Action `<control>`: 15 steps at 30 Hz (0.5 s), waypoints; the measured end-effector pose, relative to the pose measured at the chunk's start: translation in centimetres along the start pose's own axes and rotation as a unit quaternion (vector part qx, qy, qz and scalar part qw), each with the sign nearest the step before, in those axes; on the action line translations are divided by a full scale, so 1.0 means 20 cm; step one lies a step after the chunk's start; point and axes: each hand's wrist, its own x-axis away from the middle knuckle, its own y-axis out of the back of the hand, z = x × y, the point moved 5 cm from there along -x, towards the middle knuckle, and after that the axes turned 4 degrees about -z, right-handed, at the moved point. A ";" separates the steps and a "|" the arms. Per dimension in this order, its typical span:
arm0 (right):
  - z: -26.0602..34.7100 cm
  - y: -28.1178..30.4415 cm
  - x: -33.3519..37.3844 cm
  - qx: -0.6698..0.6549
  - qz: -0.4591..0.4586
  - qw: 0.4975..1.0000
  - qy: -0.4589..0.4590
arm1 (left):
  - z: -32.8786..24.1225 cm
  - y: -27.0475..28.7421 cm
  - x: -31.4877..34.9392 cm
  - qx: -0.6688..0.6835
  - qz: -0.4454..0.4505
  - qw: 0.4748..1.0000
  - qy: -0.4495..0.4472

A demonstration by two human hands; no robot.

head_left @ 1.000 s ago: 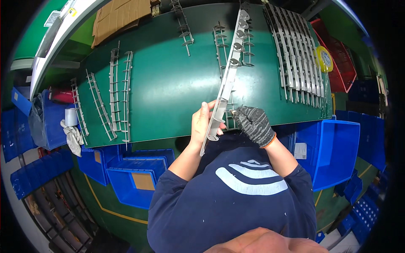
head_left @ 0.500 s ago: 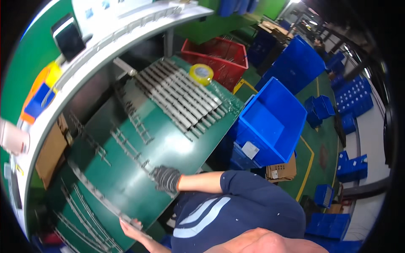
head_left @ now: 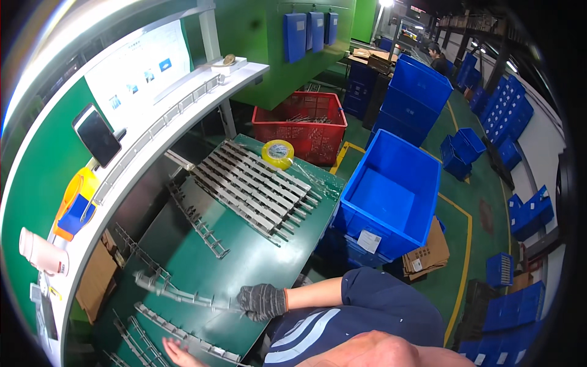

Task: The person trims molded plastic parts one by one by scraping off excess plastic using a small blade and arranges the finished parts on the table.

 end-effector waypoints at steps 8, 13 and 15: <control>0.20 0.08 0.05 -0.033 0.015 0.992 0.119 | -0.46 -0.33 -0.08 0.282 -0.010 0.959 0.032; 0.20 0.10 0.06 -0.093 0.016 0.988 0.122 | -0.66 -0.33 -0.16 0.272 0.001 0.962 0.014; 0.19 0.10 0.06 -0.097 0.028 0.989 0.109 | -0.70 -0.30 -0.23 0.280 0.020 0.959 -0.031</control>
